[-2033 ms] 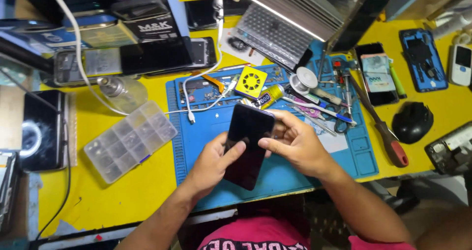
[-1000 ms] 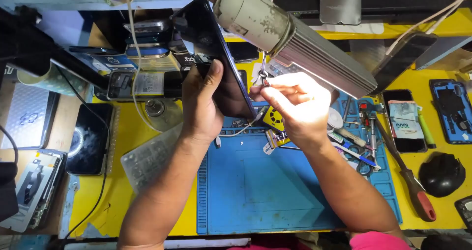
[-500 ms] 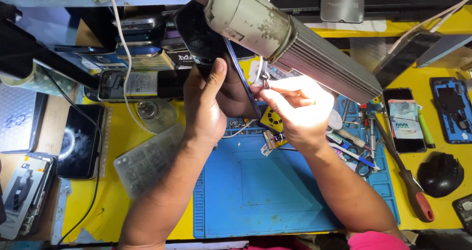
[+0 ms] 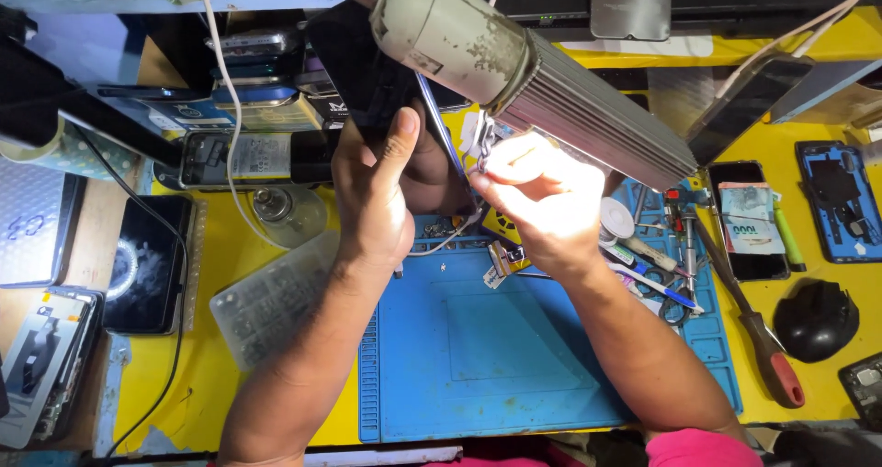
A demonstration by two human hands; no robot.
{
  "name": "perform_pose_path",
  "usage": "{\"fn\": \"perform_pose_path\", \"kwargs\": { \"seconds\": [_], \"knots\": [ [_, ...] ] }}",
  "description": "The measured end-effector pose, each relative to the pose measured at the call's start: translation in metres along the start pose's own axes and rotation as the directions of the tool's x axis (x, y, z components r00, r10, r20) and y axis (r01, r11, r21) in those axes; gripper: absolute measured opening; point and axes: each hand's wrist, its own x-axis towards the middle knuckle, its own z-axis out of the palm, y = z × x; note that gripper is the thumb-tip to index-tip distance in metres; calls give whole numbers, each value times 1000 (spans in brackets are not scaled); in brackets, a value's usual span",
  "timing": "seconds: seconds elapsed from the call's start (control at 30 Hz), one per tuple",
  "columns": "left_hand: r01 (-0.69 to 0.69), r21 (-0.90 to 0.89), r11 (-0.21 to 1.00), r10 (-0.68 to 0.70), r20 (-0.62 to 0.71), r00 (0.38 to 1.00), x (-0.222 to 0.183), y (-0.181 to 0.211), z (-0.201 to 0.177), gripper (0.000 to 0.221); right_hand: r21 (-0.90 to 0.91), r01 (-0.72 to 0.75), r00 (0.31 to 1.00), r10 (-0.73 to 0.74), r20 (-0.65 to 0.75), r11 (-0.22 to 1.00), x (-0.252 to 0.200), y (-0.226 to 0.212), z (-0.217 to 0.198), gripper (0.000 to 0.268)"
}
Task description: Cleaning a soldered circuit board with a toothbrush and performing fine adjustments with tweezers at a repair bench.
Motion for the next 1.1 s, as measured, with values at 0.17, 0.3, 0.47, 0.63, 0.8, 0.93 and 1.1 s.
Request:
{"fn": "perform_pose_path", "kwargs": {
  "seconds": [0.17,0.3,0.47,0.63,0.8,0.93,1.1],
  "knots": [
    [-26,46,999,25,13,1000,-5,5,-2,31,58,-64,998,64,-6,996,-5,0,-5,19],
    [-23,125,992,23,-2,1000,-16,5,-13,30,140,-183,981,190,-35,973,-12,-7,-11,20],
    [-20,268,963,-3,86,996,-43,-13,-34,30,-23,-279,954,279,108,960,-39,-19,-5,11],
    [-19,373,928,-25,114,993,-83,-50,-59,35,-359,-321,907,393,149,876,-89,6,-14,9],
    [40,445,894,-98,109,989,-110,-59,-76,38,-444,-349,868,464,179,825,-125,19,-8,10],
    [3,557,831,-57,79,995,-115,-89,-98,45,-449,-327,858,461,227,831,-133,34,-8,14],
    [-24,614,789,-61,117,991,-118,-95,-102,48,-384,-440,791,553,261,812,-135,43,-17,16]
  ]
}}
